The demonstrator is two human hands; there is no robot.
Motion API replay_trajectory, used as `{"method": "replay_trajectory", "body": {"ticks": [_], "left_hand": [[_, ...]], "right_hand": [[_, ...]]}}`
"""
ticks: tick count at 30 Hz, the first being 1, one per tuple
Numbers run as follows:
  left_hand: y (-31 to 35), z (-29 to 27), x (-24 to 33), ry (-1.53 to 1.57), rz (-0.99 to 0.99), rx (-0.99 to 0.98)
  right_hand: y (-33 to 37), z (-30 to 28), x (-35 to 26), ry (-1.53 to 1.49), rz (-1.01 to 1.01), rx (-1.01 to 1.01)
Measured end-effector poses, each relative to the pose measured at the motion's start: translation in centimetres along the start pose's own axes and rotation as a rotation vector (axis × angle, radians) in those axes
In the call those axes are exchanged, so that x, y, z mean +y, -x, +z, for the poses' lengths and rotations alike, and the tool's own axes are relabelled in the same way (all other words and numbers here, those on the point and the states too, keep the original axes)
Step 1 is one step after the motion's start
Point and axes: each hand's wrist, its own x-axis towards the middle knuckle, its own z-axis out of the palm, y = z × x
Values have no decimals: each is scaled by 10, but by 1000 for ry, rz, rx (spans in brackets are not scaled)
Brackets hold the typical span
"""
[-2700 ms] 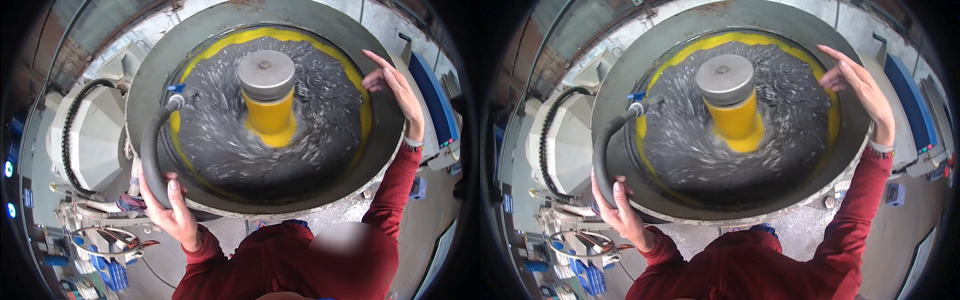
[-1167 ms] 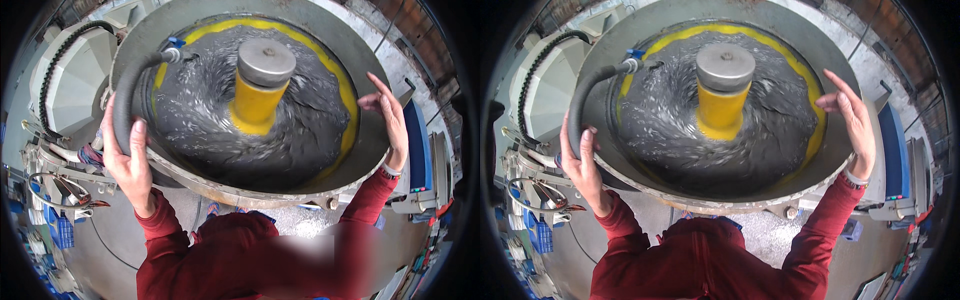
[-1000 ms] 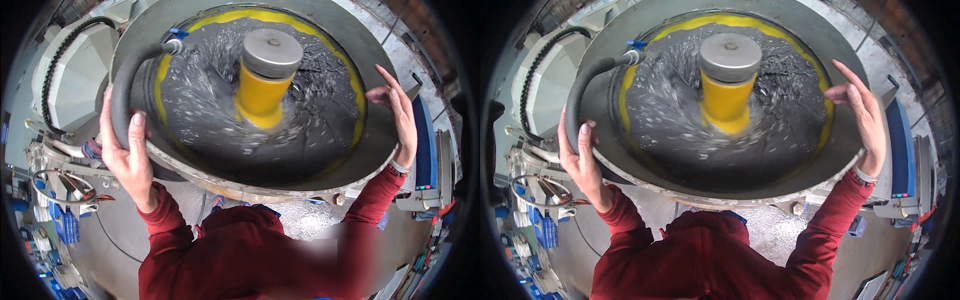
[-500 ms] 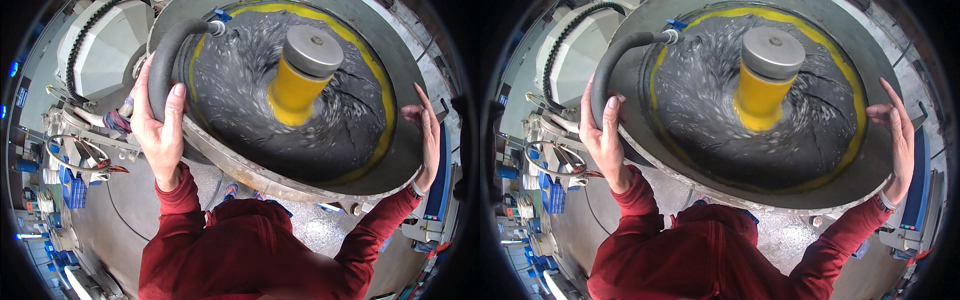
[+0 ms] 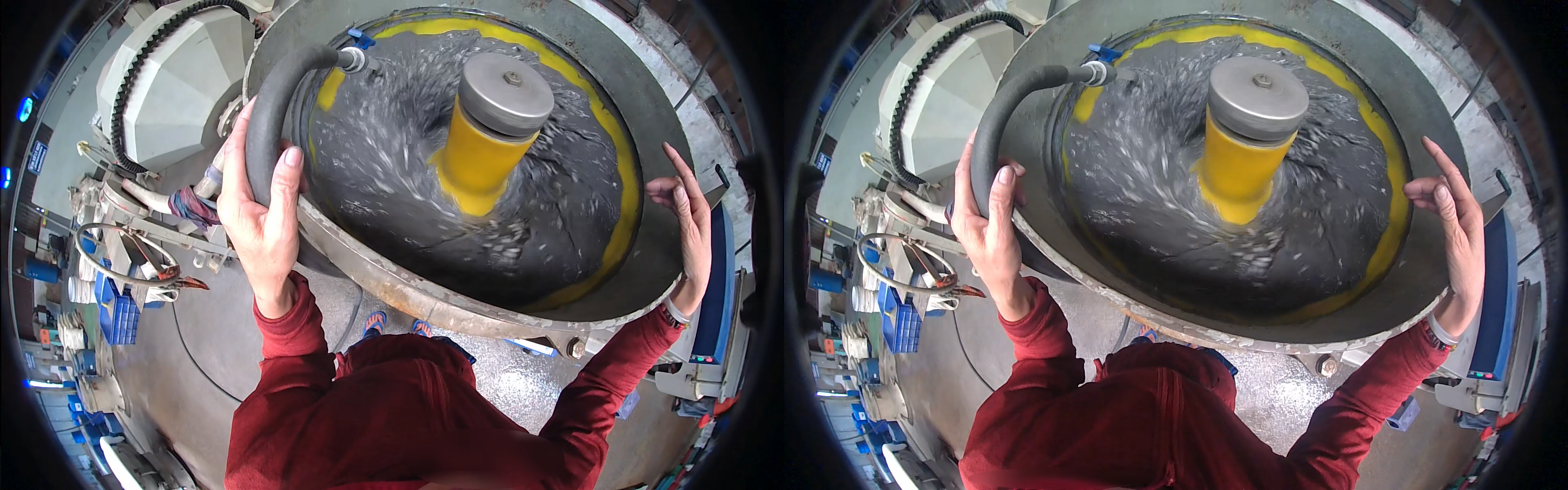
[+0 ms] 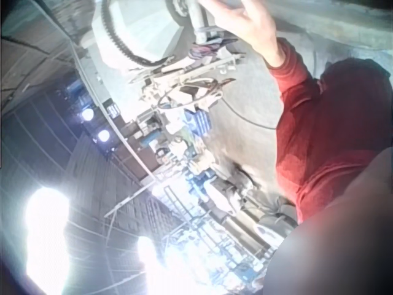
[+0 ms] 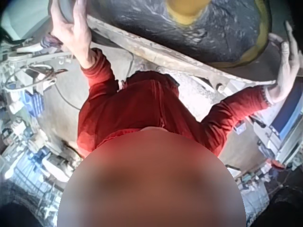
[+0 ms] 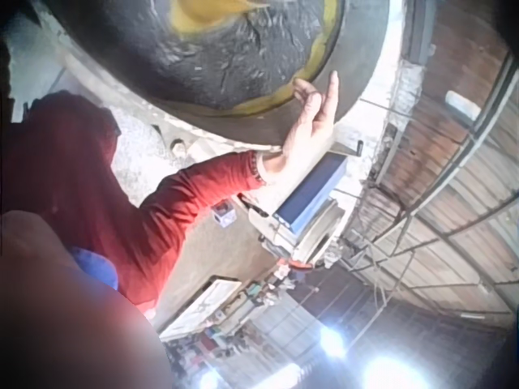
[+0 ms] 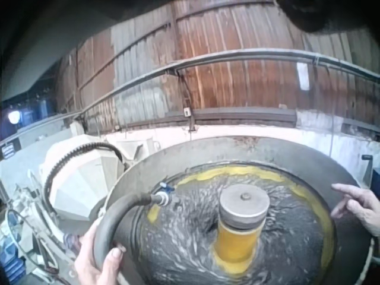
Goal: The person uses a hose to spray water into a rotating tumbler filled with bottles and cleaning media. They rinse the contents and the surrounding floor area while another person stands nearby.
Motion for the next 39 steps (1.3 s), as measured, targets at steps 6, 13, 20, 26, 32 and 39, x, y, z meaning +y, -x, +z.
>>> {"method": "replay_trajectory", "body": {"ticks": [6,13,20,26,32,39], "left_hand": [[0,-2,-4,6,16,-1],[0,1,0,27,4,3],[1,2,-2,23,5,23],[2,2,-1,31,-12,28],[1,3,-1,44,8,18],[1,3,1,21,-5,22]], "right_hand": [[0,2,-2,-33,10,1],[2,4,-8,-82,-25,13],[1,5,-9,-120,-20,-3],[2,3,-8,-129,-36,-25],[2,4,-8,-141,-34,-21],[2,4,-9,-96,-17,-9]]}}
